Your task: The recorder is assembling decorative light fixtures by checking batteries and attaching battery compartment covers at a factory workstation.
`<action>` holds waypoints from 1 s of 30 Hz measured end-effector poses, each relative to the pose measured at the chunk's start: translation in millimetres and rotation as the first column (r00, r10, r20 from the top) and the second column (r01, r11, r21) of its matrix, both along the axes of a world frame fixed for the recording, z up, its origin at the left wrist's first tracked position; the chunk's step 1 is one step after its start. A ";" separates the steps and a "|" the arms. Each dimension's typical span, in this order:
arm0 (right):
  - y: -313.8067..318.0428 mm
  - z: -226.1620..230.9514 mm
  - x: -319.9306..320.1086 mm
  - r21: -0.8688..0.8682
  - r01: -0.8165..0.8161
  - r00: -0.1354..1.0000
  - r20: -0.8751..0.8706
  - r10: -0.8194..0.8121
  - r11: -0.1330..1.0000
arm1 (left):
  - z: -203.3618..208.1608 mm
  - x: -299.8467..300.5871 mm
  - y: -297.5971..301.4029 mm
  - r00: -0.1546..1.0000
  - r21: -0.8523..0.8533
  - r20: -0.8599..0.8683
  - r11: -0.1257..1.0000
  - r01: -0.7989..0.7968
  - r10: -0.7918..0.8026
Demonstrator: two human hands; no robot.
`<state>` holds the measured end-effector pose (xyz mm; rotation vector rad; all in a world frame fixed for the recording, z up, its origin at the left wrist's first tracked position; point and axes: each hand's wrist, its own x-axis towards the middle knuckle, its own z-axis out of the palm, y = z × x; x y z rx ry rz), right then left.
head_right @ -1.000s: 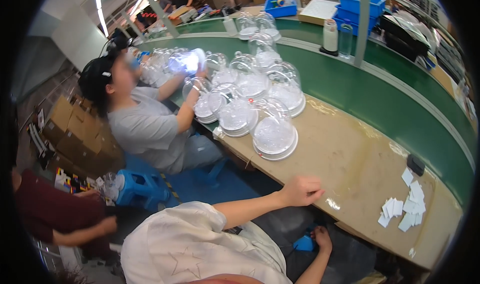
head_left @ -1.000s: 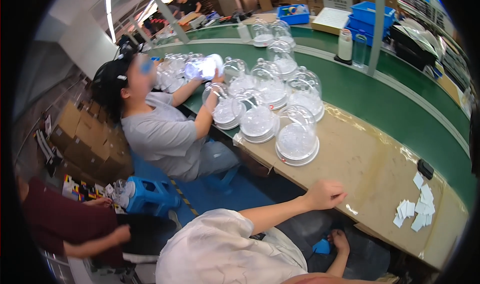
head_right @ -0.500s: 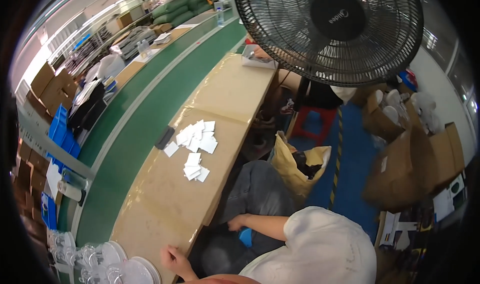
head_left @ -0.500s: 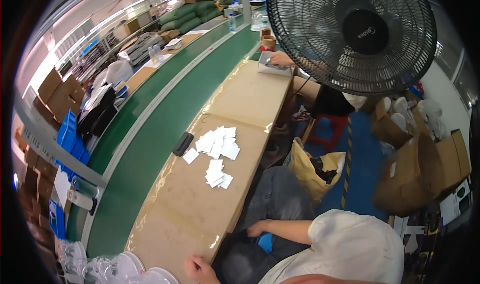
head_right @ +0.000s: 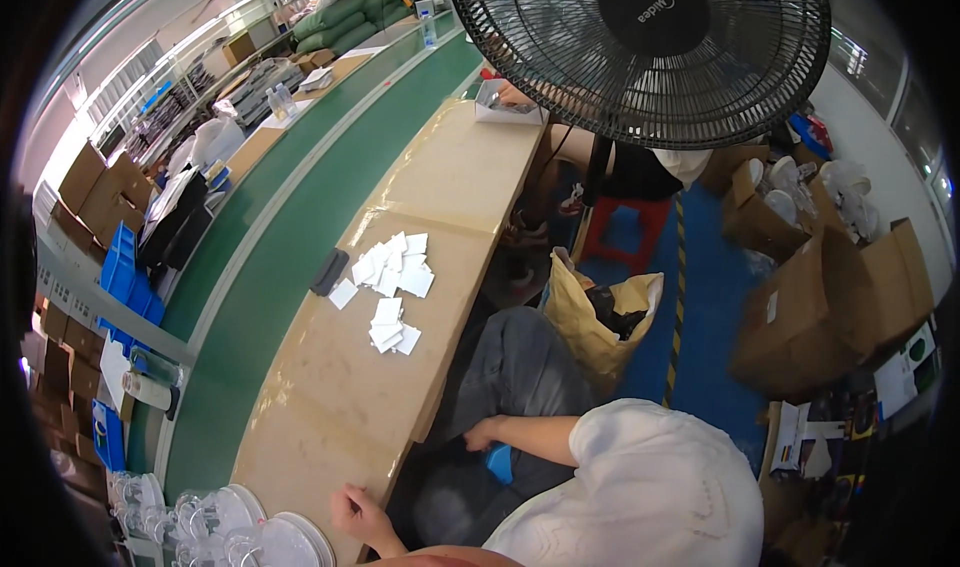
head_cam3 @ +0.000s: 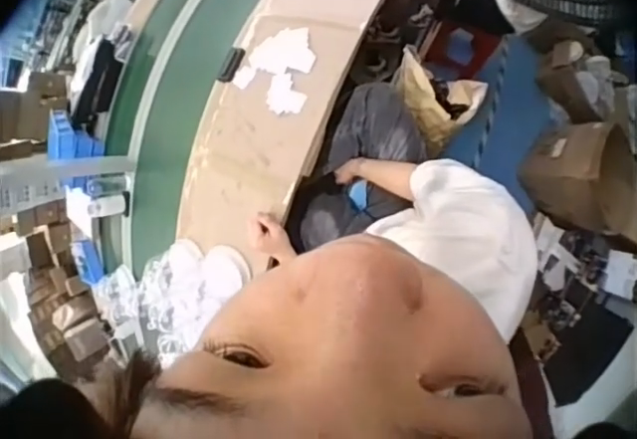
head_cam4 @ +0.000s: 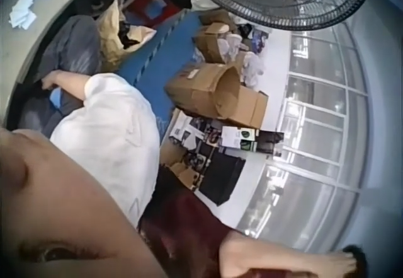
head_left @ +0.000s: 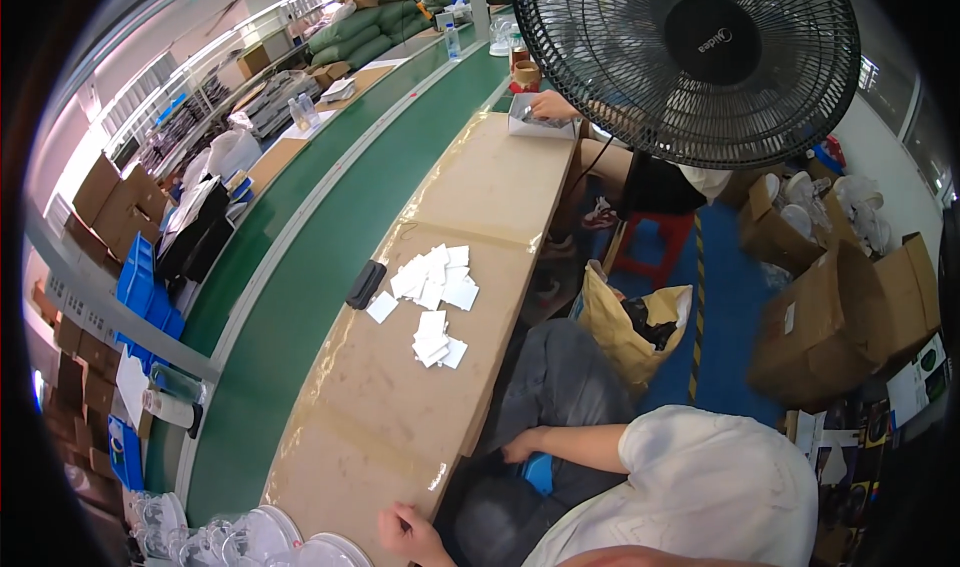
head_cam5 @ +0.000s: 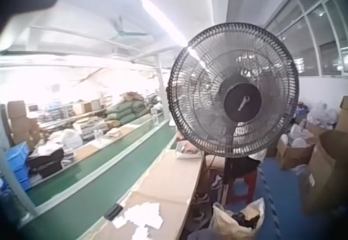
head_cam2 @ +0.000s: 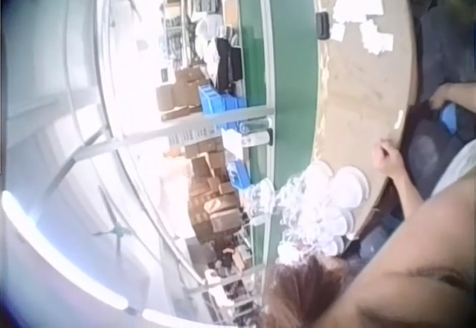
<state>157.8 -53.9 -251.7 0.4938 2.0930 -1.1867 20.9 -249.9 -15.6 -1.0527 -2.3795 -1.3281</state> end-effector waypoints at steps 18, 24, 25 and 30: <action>0.8 15.3 2.7 0.012 0.021 0.997 0.071 -0.022 1.000 | -0.4 1.8 3.0 0.997 0.023 0.078 1.000 0.016 -0.018; 1.8 18.5 3.6 0.000 0.055 0.998 0.016 -0.055 0.998 | -0.7 -0.2 3.5 0.999 0.007 0.043 1.000 0.015 -0.016; 1.5 21.3 3.1 -0.008 0.060 0.998 0.031 -0.060 0.998 | -1.4 -0.6 3.1 0.999 0.008 0.049 1.000 0.011 -0.012; 1.5 16.6 3.9 -0.007 0.060 0.998 0.023 -0.060 0.998 | -1.7 -1.5 3.0 0.999 -0.010 0.031 1.000 0.021 -0.021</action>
